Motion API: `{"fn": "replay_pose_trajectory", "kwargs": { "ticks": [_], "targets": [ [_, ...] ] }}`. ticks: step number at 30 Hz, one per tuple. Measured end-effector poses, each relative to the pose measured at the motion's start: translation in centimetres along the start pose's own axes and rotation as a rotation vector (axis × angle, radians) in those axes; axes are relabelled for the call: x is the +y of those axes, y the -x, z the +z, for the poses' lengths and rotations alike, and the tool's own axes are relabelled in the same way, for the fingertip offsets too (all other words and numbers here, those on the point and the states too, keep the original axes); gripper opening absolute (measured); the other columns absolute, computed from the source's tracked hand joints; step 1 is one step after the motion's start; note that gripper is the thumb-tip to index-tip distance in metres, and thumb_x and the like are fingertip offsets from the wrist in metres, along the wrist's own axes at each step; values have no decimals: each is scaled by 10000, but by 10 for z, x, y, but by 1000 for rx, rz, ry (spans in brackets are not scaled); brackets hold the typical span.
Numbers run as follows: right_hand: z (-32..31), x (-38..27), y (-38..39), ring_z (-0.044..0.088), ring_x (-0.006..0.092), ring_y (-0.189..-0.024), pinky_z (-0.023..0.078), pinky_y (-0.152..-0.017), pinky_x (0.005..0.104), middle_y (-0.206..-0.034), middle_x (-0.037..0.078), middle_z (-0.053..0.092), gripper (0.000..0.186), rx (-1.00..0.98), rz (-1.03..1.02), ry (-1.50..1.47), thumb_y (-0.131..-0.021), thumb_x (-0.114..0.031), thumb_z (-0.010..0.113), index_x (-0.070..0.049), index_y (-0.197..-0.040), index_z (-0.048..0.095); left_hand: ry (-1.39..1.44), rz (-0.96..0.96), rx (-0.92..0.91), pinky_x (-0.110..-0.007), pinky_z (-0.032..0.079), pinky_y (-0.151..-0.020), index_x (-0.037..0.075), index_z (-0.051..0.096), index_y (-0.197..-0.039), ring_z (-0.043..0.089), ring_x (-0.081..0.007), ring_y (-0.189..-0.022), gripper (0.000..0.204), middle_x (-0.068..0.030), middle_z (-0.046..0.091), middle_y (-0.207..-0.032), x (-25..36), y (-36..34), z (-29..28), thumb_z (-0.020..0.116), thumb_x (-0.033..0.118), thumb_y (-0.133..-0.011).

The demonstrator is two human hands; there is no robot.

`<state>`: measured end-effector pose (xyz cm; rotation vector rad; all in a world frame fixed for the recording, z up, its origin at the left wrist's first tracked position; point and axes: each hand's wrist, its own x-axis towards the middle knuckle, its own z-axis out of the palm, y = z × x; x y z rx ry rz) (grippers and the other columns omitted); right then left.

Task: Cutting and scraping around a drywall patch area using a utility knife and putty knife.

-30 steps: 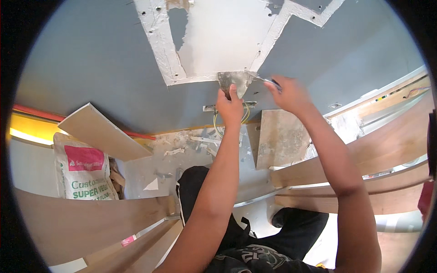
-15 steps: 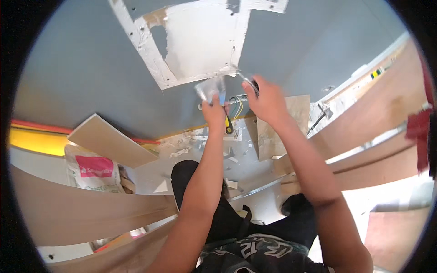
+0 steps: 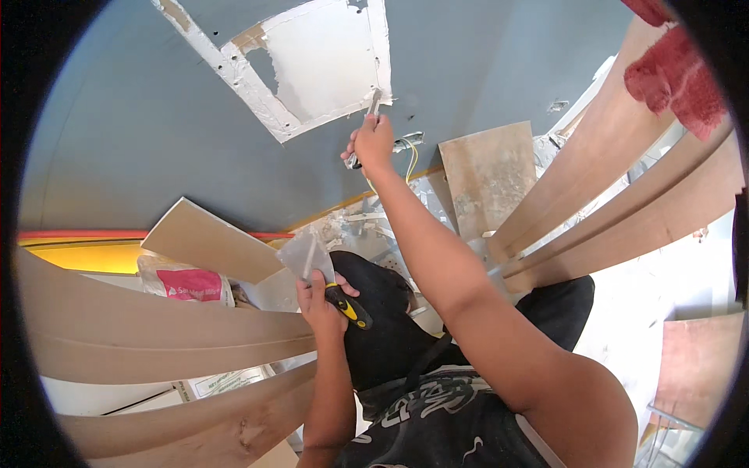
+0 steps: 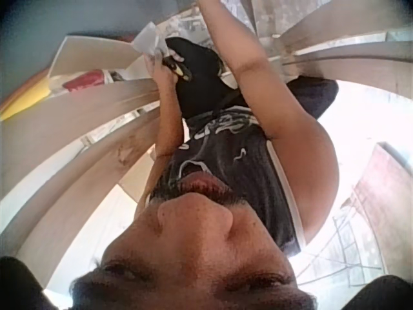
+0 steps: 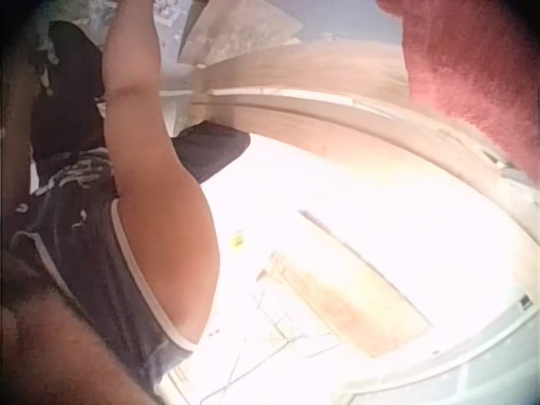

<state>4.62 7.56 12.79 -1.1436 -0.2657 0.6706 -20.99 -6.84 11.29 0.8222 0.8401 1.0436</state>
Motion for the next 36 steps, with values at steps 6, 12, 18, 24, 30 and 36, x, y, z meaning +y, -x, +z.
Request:
{"fn": "replay_pose_trajectory", "kwargs": {
  "ticks": [6,12,18,24,30,36],
  "targets": [
    [20,-2,7,522,190,-477,536,-414,382,-762,133,528,224,0,80,-53,-1082,-206,396,18,-1082,392,128,28,21,-389,569,-519,49,444,-1148,625,-233,-563,246,-142,629,-772,-8,-13,-22,540,259,-1062],
    [72,13,6,544,229,-489,547,-431,360,-835,176,526,237,194,45,0,-1075,-179,407,48,-1102,345,75,184,25,-396,562,-489,52,416,-1134,615,-235,-536,242,-147,627,-760,-9,-13,-25,534,252,-1064],
    [74,64,-14,647,311,-545,557,-435,415,-920,216,561,241,227,-308,416,-1063,-190,433,48,-1073,393,70,202,-49,-373,526,-441,72,403,-1122,579,-228,-494,204,-141,598,-711,-31,-31,20,497,246,-1074],
    [31,50,40,553,223,-460,516,-378,404,-731,123,534,225,-78,125,115,-1065,-231,452,-9,-1044,422,97,227,36,-379,521,-421,76,386,-1110,575,-225,-476,193,-148,597,-710,-9,-9,-17,495,231,-1073],
    [27,11,16,467,162,-449,511,-380,384,-685,82,475,220,-4,46,-112,-1083,-222,402,-6,-1044,384,51,227,20,-385,525,-424,64,377,-1107,570,-227,-469,238,-148,594,-685,-18,-16,-16,519,250,-1068],
    [59,22,8,565,237,-479,541,-380,379,-818,169,534,244,104,25,-162,-1086,-218,388,21,-1095,340,58,224,65,-385,529,-422,60,388,-1088,574,-229,-468,222,-152,603,-684,-17,-16,-17,506,248,-1073]
  ]
}}
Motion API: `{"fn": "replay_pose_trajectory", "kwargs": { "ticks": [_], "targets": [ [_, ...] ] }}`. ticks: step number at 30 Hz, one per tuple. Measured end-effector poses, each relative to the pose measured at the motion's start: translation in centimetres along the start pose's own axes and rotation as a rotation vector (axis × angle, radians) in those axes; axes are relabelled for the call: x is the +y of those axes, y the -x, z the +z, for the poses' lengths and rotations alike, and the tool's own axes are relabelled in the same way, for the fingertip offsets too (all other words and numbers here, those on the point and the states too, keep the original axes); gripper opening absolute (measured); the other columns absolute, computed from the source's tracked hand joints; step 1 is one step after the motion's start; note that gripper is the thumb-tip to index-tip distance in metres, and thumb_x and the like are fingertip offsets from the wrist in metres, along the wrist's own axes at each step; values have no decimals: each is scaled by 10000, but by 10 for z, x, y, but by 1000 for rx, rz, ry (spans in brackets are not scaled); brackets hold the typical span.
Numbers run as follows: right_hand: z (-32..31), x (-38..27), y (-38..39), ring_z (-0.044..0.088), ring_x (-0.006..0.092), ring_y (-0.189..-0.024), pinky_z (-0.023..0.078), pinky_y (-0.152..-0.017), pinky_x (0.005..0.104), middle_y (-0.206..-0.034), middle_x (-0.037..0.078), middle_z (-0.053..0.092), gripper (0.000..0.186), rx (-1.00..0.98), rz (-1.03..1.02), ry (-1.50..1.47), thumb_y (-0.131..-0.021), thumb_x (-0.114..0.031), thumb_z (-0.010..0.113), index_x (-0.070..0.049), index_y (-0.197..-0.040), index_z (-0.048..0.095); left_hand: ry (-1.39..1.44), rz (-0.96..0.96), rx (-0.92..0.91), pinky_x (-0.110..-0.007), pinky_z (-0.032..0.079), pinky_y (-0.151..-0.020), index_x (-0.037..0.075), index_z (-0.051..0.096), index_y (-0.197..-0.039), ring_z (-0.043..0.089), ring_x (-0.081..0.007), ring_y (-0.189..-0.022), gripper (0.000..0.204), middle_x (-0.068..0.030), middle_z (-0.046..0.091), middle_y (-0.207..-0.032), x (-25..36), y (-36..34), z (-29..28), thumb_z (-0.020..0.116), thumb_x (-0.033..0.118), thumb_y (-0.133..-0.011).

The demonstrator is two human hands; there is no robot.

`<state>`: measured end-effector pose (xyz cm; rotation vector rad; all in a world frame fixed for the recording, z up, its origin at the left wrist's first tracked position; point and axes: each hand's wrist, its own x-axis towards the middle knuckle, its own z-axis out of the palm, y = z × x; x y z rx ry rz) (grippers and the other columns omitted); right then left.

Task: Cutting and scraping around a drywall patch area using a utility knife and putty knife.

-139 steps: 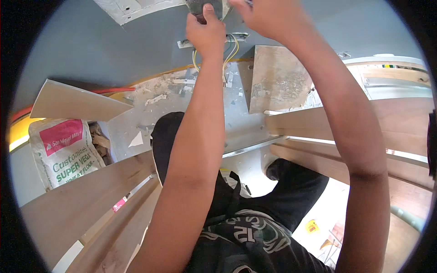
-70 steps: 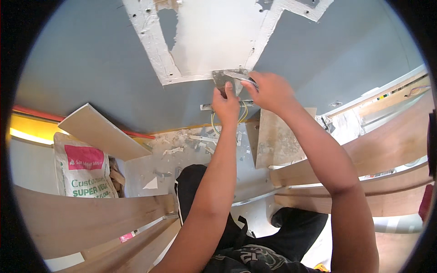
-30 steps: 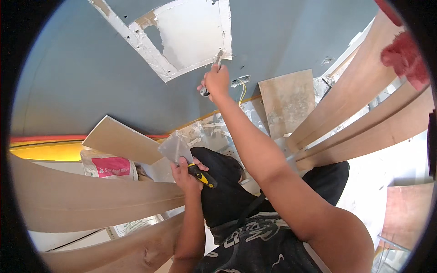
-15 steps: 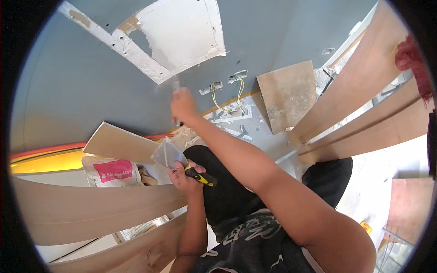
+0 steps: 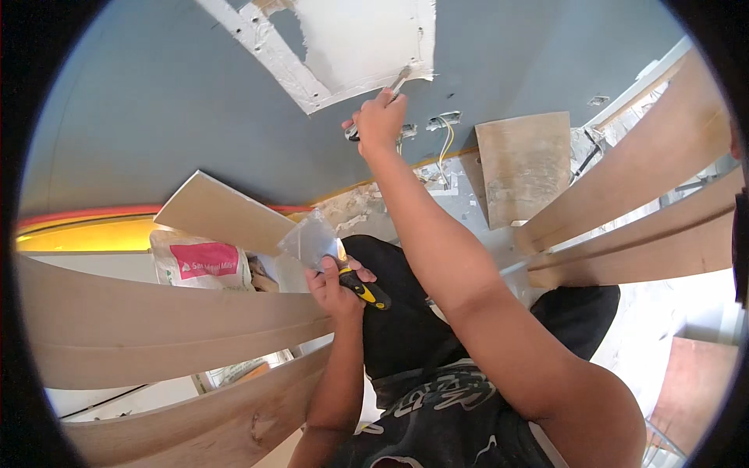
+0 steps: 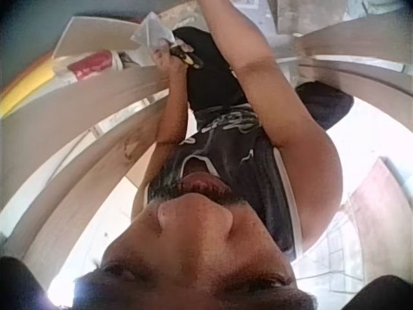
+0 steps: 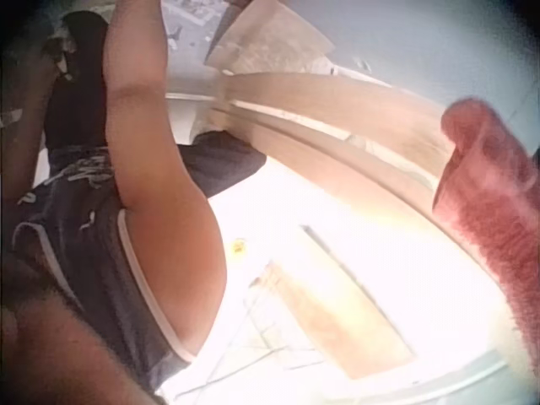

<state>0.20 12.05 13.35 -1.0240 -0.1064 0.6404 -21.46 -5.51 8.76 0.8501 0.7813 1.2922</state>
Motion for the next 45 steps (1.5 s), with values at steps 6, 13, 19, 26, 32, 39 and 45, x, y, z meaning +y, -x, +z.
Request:
{"fn": "replay_pose_trajectory", "kwargs": {
  "ticks": [6,13,19,26,32,39,45],
  "targets": [
    [23,26,42,597,273,-505,524,-389,412,-836,190,541,231,-135,138,76,-1074,-204,437,17,-1056,370,-45,-8,16,-382,527,-424,48,397,-1110,573,-224,-473,213,-150,602,-682,0,-7,-2,498,232,-1073],
    [-59,53,55,697,418,-762,575,-680,491,-1001,281,653,372,-323,46,653,-1025,-327,558,45,-1044,572,41,83,-67,-395,558,-458,44,444,-1143,614,-238,-501,185,-165,653,-741,5,-4,-21,534,182,-1058],
    [-258,19,5,666,274,-621,528,-622,428,-807,175,671,342,-411,-283,1126,-987,-326,603,-8,-1110,628,-15,-9,-42,-366,552,-464,18,488,-1152,613,-217,-518,197,-158,658,-757,-1,-6,11,578,154,-1039],
    [-448,6,104,637,505,-981,509,-853,527,-1002,322,665,297,-644,171,1489,-933,-246,613,0,-1096,655,-18,68,-122,-382,578,-557,12,500,-1153,643,-231,-611,177,-166,666,-867,4,-3,14,578,104,-1023],
    [-501,1,88,704,349,-750,539,-703,463,-840,226,675,237,-458,-131,1345,-985,-210,583,-5,-1090,639,167,-283,199,-382,578,-637,13,474,-1110,624,-234,-696,145,-138,632,-893,23,-23,63,548,98,-1020],
    [-362,-26,100,623,141,-624,519,-592,335,-749,80,630,262,-370,-169,1027,-1065,-282,519,-35,-1112,593,373,-121,313,-354,522,-593,81,446,-1105,585,-192,-672,234,-98,627,-865,-5,-105,65,630,153,-980],
    [-226,-62,67,665,372,-793,514,-691,461,-866,196,660,235,-569,-786,1303,-1029,-258,579,-44,-1126,574,276,-229,460,-325,459,-503,88,485,-1077,534,-155,-570,229,-68,606,-796,-78,-152,20,641,229,-985]
  ]
}}
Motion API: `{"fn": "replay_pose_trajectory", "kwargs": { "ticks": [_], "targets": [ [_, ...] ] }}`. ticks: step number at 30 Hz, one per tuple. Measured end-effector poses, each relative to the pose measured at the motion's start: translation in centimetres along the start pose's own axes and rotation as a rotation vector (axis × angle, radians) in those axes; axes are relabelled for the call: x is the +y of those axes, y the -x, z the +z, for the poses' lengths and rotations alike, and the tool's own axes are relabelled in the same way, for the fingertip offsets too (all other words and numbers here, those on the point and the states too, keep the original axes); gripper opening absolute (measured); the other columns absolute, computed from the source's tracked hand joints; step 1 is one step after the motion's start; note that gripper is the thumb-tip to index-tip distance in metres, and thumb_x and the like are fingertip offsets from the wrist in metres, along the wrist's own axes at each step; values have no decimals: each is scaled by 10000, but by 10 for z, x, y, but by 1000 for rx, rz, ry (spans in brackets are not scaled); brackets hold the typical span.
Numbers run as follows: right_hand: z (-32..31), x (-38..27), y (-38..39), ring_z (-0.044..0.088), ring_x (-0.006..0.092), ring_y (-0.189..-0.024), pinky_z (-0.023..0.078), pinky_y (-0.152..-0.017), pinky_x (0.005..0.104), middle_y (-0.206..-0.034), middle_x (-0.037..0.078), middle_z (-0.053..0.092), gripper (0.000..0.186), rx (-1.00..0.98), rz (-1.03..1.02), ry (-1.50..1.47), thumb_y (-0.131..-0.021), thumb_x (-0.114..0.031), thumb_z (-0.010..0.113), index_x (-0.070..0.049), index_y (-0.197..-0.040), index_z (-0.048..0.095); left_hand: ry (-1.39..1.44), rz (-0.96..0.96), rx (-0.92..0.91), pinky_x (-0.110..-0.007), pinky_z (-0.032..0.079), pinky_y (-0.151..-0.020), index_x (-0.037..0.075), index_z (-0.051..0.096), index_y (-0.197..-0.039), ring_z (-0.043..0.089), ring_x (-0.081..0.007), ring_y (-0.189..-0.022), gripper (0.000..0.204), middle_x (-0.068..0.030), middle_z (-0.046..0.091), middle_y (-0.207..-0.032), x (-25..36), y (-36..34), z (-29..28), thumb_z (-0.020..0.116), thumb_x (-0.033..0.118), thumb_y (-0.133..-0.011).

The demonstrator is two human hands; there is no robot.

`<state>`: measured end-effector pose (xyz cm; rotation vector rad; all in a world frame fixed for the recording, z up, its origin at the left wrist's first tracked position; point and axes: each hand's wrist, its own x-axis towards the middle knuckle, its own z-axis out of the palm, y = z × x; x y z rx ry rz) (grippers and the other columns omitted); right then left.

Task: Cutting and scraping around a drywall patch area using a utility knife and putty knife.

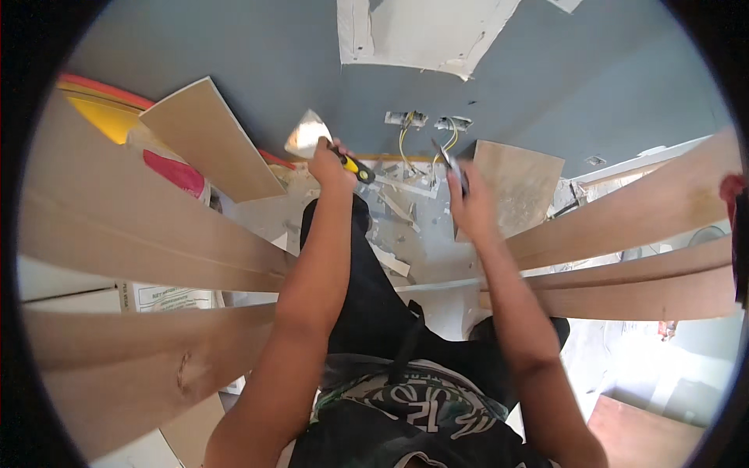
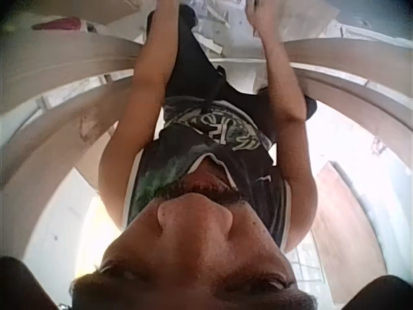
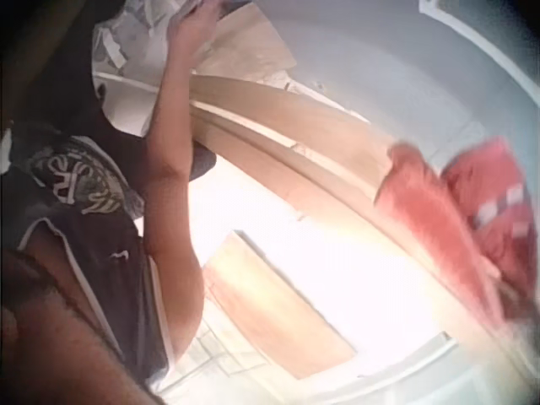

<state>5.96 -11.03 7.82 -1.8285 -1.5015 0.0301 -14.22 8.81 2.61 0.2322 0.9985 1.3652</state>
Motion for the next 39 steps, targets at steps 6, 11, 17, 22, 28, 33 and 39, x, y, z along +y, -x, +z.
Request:
{"fn": "replay_pose_trajectory", "kwargs": {
  "ticks": [6,11,17,22,28,33,39],
  "targets": [
    [31,-29,-141,659,464,-850,525,-736,551,-922,247,679,353,-126,-80,155,-1031,-350,532,-39,-1198,531,32,82,72,-322,432,-485,83,450,-1043,517,-157,-556,195,-69,593,-768,3,-4,30,603,191,-986],
    [54,-29,-177,679,454,-821,538,-714,547,-893,246,691,452,-150,-175,316,-1047,-469,457,-46,-1179,547,87,-24,77,-337,436,-479,80,444,-1054,515,-159,-550,216,-75,594,-769,1,-27,30,624,157,-962],
    [67,-20,-194,690,434,-796,552,-689,530,-839,233,690,432,-74,-229,330,-1043,-471,465,-64,-1151,561,21,-4,69,-341,450,-470,81,437,-1073,523,-159,-547,242,-82,603,-780,-2,-25,39,634,172,-966],
    [66,-19,-201,694,423,-752,559,-656,528,-798,216,689,419,-60,-261,390,-1041,-472,470,-74,-1115,578,15,9,98,-368,444,-503,64,490,-1048,526,-193,-574,216,-92,617,-776,-4,-26,42,636,206,-976],
    [54,-22,-203,704,400,-751,568,-640,520,-799,197,697,407,-107,-285,478,-1040,-470,470,-85,-1066,599,-11,27,87,-366,443,-501,85,479,-1072,528,-190,-574,209,-90,615,-780,-8,-19,47,629,193,-975],
    [44,-38,-201,716,391,-786,573,-660,514,-827,190,714,407,-174,-219,526,-1037,-467,470,-86,-1057,612,6,16,17,-334,457,-473,93,456,-1085,532,-152,-566,203,-75,611,-802,-15,-19,50,612,177,-985],
    [45,-51,-198,712,382,-794,559,-678,513,-820,174,717,412,-131,-89,489,-1020,-472,513,-86,-1111,625,-68,47,25,-328,444,-445,81,437,-1049,525,-150,-542,204,-80,604,-774,-33,-20,61,612,167,-987]
  ]
}}
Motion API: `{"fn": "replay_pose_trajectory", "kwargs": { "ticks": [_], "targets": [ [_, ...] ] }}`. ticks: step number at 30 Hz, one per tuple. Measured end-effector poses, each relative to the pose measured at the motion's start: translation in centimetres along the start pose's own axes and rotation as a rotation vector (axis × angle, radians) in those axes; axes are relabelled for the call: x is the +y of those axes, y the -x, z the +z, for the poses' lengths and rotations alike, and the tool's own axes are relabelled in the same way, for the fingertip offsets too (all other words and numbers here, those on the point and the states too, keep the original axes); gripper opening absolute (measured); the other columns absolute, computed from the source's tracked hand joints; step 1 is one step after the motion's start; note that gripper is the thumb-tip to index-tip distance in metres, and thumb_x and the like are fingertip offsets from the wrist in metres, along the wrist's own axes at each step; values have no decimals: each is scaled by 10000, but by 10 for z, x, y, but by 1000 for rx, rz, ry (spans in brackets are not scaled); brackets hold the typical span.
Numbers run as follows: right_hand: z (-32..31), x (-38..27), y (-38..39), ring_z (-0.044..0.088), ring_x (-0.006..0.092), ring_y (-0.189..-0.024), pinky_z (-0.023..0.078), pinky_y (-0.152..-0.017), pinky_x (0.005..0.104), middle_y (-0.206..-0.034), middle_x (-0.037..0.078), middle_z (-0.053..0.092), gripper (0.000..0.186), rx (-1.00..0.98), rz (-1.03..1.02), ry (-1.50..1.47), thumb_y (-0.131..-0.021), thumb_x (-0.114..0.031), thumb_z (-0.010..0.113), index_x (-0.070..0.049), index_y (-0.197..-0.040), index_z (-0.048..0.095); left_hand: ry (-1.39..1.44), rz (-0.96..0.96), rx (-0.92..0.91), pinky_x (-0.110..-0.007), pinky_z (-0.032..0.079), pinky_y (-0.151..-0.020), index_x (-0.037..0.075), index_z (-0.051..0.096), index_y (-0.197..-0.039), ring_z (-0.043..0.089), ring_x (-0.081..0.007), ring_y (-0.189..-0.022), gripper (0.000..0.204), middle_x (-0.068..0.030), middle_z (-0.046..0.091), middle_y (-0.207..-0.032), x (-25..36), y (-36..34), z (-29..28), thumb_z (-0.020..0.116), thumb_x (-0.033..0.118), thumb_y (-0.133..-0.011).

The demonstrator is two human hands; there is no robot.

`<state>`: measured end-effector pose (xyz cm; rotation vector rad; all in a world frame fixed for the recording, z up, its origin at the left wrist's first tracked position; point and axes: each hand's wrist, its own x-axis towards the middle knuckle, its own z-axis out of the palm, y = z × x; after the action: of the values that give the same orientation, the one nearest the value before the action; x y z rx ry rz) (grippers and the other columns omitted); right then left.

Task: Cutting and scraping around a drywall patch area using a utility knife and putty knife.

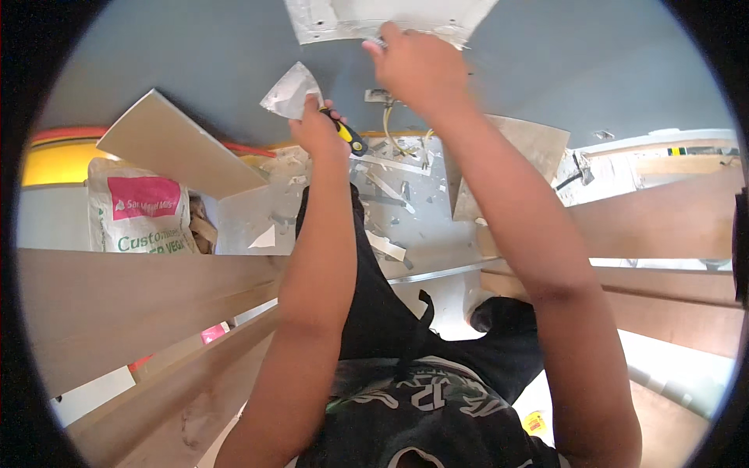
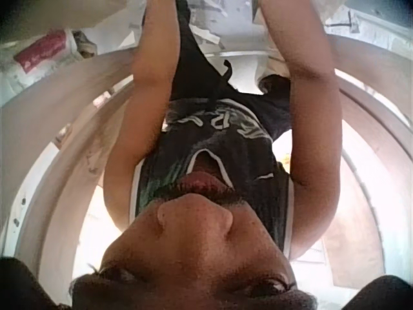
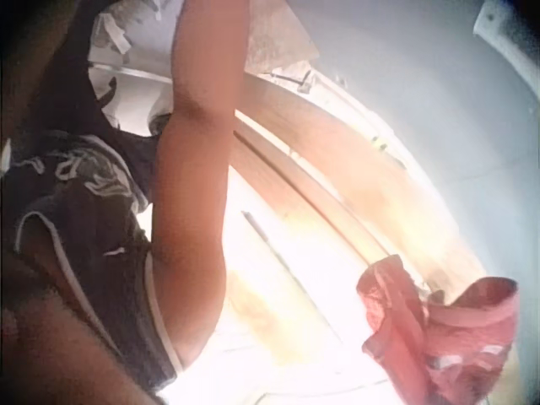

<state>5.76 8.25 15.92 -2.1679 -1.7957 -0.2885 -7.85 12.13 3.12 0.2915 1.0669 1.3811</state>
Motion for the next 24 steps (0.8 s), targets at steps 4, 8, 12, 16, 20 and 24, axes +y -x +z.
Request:
{"fn": "replay_pose_trajectory", "kwargs": {
  "ticks": [4,8,12,16,20,24],
  "targets": [
    [-2,-4,7,730,365,-862,571,-733,498,-881,164,738,395,-59,65,-88,-1001,-447,550,-89,-1129,656,-5,-20,20,-325,440,-445,75,435,-1051,520,-145,-535,204,-78,606,-769,-13,12,12,608,164,-989],
    [-13,-11,6,736,348,-915,579,-759,468,-923,152,749,407,-160,180,-202,-985,-452,571,-97,-1146,687,-46,22,-24,-302,439,-468,94,461,-1086,521,-141,-539,175,-68,612,-788,-23,21,20,592,170,-998],
    [-21,-3,4,736,339,-933,579,-777,455,-944,150,749,408,-182,137,-204,-981,-450,576,-100,-1155,695,-77,40,50,-304,436,-464,89,468,-1075,519,-141,-536,163,-74,618,-797,-32,24,24,595,151,-993],
    [-22,12,4,726,334,-984,571,-830,462,-1000,151,745,415,-193,134,-161,-989,-458,560,-102,-1150,701,-69,35,94,-306,438,-457,85,473,-1073,516,-142,-526,162,-79,619,-783,-34,26,26,601,132,-986],
    [-37,17,8,705,335,-1056,562,-876,468,-1072,163,734,430,-231,188,-93,-1000,-460,538,-96,-1163,699,-6,17,67,-309,440,-454,79,477,-1076,516,-143,-519,170,-82,622,-777,-27,20,18,609,139,-987],
    [-54,18,12,698,346,-1072,560,-890,471,-1093,170,730,446,-288,262,-39,-1007,-458,524,-91,-1208,678,-28,40,67,-314,438,-452,74,491,-1092,515,-141,-522,169,-79,625,-784,-18,18,15,608,141,-991]
  ]
}}
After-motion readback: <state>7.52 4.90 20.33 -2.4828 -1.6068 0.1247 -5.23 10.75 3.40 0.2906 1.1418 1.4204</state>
